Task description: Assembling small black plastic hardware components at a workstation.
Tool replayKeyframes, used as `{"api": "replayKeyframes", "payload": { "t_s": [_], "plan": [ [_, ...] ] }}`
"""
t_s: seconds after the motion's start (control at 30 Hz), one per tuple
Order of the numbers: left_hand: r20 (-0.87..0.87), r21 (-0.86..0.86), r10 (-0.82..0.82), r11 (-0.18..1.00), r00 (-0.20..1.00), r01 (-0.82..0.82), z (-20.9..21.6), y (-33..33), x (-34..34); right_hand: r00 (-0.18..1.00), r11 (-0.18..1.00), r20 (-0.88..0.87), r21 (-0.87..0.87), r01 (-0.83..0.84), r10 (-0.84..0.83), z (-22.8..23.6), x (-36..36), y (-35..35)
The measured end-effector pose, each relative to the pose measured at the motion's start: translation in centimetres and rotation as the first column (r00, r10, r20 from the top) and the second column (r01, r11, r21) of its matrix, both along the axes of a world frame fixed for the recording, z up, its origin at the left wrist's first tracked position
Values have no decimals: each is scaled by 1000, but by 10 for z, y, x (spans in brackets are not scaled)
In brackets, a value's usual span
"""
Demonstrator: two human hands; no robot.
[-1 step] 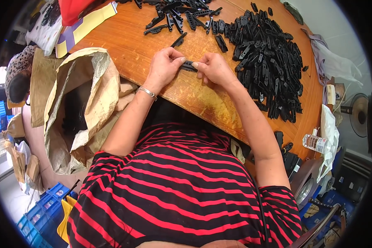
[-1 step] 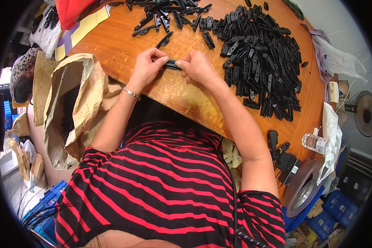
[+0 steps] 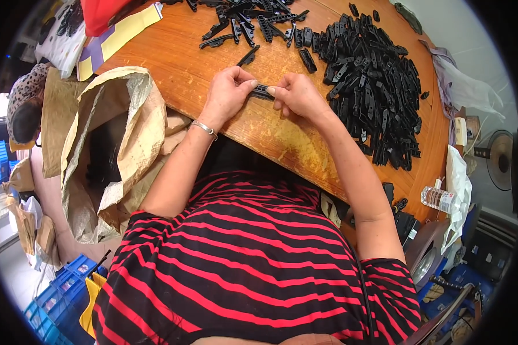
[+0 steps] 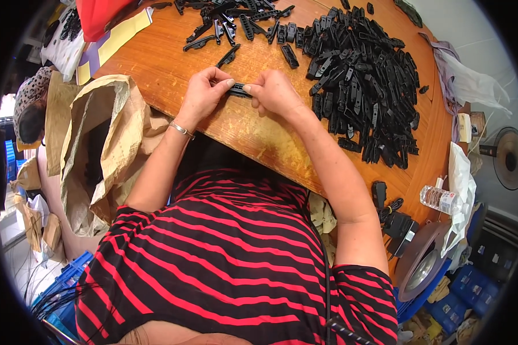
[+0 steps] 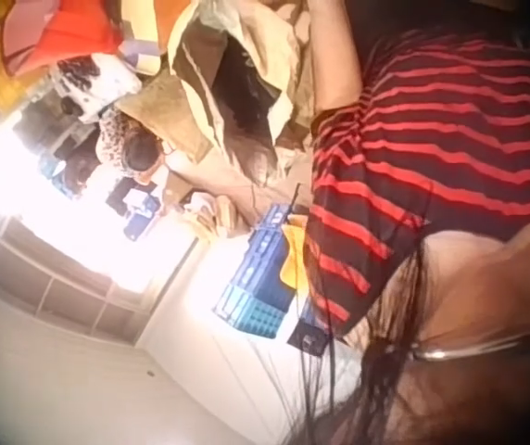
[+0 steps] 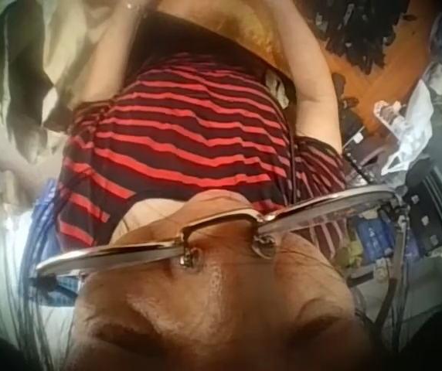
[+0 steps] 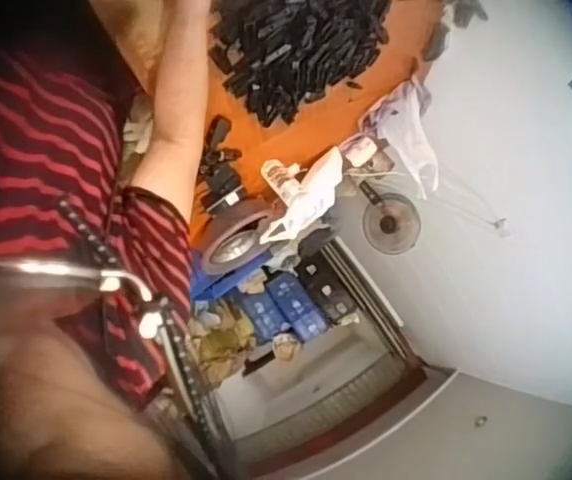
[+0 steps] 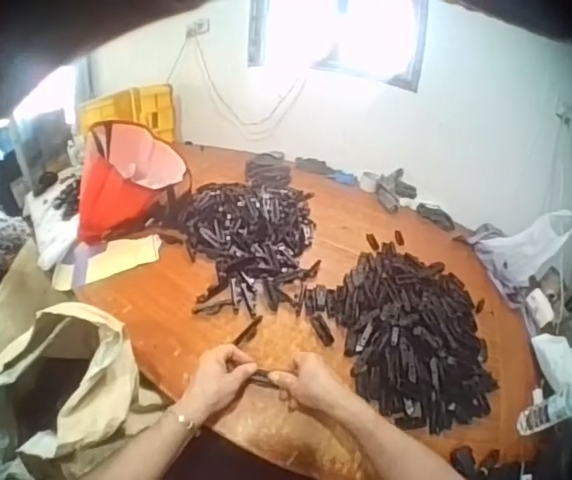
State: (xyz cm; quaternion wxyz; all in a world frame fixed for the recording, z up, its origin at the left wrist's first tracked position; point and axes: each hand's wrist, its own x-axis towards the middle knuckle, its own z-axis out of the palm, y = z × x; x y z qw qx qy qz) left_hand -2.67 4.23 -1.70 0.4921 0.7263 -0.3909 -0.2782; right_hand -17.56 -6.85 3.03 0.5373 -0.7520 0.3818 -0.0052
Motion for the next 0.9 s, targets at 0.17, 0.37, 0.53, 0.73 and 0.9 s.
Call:
{"api": "replayKeyframes", "payload": {
  "t_s": [0.17,0.37,0.53,0.73,0.9],
  "plan": [
    [117,61,-24,998,993,17,2,1,-5,996,996,-65,73,-60,65,1,2,-11],
    [230,123,-56,992,972,28,13,-1,-10,979,989,-151,-27,-143,137,-7,2,-21],
    [216,34,-16,999,976,9,9,8,-8,977,978,-142,-113,-174,157,2,-8,-21],
    [298,-243,78,970,951,-3,94,77,-34,980,786,-120,-586,-199,159,25,-63,-12],
    [572,-505,424,856,702,-105,186,161,-2,958,719,-269,-646,-256,99,16,-90,16]
  ]
}}
